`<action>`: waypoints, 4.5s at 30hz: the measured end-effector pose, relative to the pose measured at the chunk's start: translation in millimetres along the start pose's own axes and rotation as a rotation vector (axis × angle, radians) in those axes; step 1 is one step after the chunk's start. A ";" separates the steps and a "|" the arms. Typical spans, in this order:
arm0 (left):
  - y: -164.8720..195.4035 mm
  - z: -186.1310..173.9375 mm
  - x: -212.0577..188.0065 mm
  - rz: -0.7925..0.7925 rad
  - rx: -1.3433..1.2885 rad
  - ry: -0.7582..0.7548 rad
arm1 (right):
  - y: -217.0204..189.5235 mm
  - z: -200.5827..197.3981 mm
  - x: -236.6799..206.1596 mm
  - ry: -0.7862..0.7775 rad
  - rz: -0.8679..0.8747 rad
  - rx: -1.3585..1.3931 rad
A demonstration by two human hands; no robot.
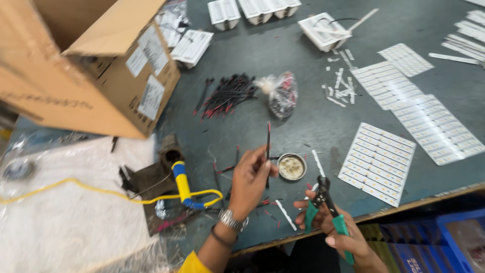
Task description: The person solders wires to LED strips inside a white fixture, then uses wire cutters to strip and trim black wires on the workbench. The person handles solder, a soldering iron, LED strips, and wires throughout the clip.
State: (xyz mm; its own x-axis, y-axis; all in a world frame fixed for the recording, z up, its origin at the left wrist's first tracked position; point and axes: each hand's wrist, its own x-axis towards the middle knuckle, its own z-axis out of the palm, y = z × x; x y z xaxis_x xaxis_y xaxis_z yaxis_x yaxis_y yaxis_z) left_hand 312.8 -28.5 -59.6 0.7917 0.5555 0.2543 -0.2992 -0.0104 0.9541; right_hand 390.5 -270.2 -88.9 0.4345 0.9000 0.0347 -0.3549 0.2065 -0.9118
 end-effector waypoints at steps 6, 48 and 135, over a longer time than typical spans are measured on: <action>27.3 8.7 -47.5 -0.368 -0.118 -0.012 | -5.1 4.4 -10.2 -0.008 -0.021 0.055; 61.8 -13.0 -122.3 -0.446 0.001 -0.067 | 5.5 54.5 -28.3 -0.278 0.294 -0.239; 63.6 -18.9 -125.1 -0.180 0.561 -0.070 | 11.5 32.1 -37.1 -0.141 0.227 -0.118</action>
State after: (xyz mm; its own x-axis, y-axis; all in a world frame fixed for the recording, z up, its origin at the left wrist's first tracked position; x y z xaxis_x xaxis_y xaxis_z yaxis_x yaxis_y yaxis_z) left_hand 184.7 -82.9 -33.7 0.8427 0.5335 0.0722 0.1554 -0.3695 0.9161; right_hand 343.7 -288.8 -87.5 0.2330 0.9641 -0.1271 -0.3275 -0.0452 -0.9438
